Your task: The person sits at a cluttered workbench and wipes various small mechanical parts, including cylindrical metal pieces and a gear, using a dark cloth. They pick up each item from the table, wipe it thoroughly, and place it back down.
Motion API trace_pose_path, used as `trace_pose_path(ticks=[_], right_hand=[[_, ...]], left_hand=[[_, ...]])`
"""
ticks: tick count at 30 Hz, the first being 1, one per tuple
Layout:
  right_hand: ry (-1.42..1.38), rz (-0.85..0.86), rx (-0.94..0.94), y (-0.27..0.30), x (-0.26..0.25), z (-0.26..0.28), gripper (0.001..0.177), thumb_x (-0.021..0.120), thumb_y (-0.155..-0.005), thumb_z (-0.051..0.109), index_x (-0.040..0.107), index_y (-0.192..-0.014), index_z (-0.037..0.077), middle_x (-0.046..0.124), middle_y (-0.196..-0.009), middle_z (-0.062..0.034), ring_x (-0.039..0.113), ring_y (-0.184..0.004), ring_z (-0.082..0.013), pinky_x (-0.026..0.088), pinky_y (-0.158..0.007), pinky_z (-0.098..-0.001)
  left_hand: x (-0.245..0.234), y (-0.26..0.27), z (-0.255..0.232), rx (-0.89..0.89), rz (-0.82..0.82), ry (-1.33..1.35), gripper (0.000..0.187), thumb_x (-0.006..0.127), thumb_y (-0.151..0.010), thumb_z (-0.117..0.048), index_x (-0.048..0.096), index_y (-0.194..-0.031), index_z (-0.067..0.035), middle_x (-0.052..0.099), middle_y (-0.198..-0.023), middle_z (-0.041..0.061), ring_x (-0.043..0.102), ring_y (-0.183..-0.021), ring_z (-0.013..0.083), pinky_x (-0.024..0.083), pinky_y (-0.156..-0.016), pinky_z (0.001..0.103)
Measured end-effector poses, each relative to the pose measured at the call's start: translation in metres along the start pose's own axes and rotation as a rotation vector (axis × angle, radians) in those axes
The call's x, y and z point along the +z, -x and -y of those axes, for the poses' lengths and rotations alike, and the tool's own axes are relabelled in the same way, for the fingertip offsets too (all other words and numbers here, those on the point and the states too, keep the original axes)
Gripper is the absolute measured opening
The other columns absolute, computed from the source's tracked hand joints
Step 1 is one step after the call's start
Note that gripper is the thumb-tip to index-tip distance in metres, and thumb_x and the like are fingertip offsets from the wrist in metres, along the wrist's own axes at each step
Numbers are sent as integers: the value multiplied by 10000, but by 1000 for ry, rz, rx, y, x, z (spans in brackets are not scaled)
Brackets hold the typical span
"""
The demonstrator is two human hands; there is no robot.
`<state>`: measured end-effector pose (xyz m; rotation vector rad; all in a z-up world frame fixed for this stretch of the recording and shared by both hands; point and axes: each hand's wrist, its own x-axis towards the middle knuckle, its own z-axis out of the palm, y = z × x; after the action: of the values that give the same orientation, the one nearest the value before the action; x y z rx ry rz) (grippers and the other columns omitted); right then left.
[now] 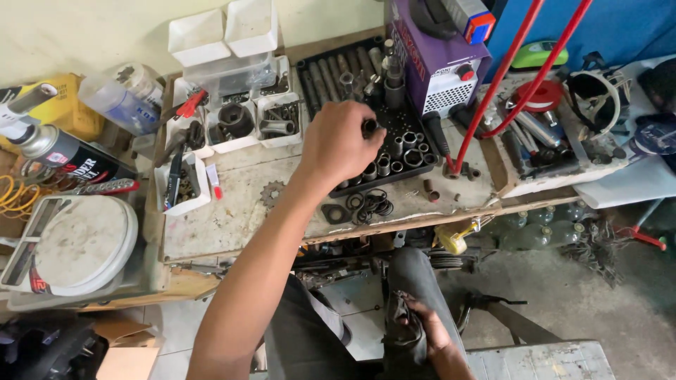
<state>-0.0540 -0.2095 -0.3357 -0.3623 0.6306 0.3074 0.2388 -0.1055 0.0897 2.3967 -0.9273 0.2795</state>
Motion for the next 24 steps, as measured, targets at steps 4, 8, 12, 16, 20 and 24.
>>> trace_pose_path(ticks=[4,8,12,16,20,24], right_hand=[[24,-21,-23,4,9,2,398,580,-946,136,663,-1325,44,688,-1024,-46,554,-684,-120,433,-604,-235],[-27,-14,15,5,13,3,416,569,-964,123,623,-1372,66,660,-1042,-40,540,-683,-125,426,-601,-242],[-21,5,-15,9,22,4,319,574,-948,109,665,-1243,28,687,-1023,-57,552,-677,-118,445,-603,-225],[-66,-5,6,2,10,1,401,565,-947,80,634,-1341,45,669,-1118,-42,533,-695,-136,429,-632,-235],[-7,-23,-1,20,41,8,313,568,-954,109,646,-1248,36,652,-972,-54,530,-642,-116,428,-591,-239],[-36,-22,-15,15,33,6,324,573,-953,85,651,-1257,7,675,-1025,-60,550,-661,-111,450,-582,-219]], left_hand=[[38,-30,20,22,130,-90,99,756,-748,-117,727,-745,-22,727,-662,144,709,-553,345,546,-491,441],[53,-44,24,-111,342,-186,164,708,-698,-84,722,-829,13,732,-771,179,697,-633,402,573,-605,464],[49,-47,17,-221,528,-204,96,658,-693,-57,713,-690,21,678,-619,133,622,-500,320,530,-534,405],[49,-48,18,-264,603,-228,180,679,-744,-113,736,-835,32,738,-747,142,693,-621,333,565,-602,410],[41,-51,8,-296,707,-198,120,615,-755,-19,717,-815,-3,707,-699,92,612,-520,240,495,-525,349],[47,-54,14,-301,697,-194,181,637,-789,-88,725,-910,14,742,-806,123,672,-619,270,539,-602,381]])
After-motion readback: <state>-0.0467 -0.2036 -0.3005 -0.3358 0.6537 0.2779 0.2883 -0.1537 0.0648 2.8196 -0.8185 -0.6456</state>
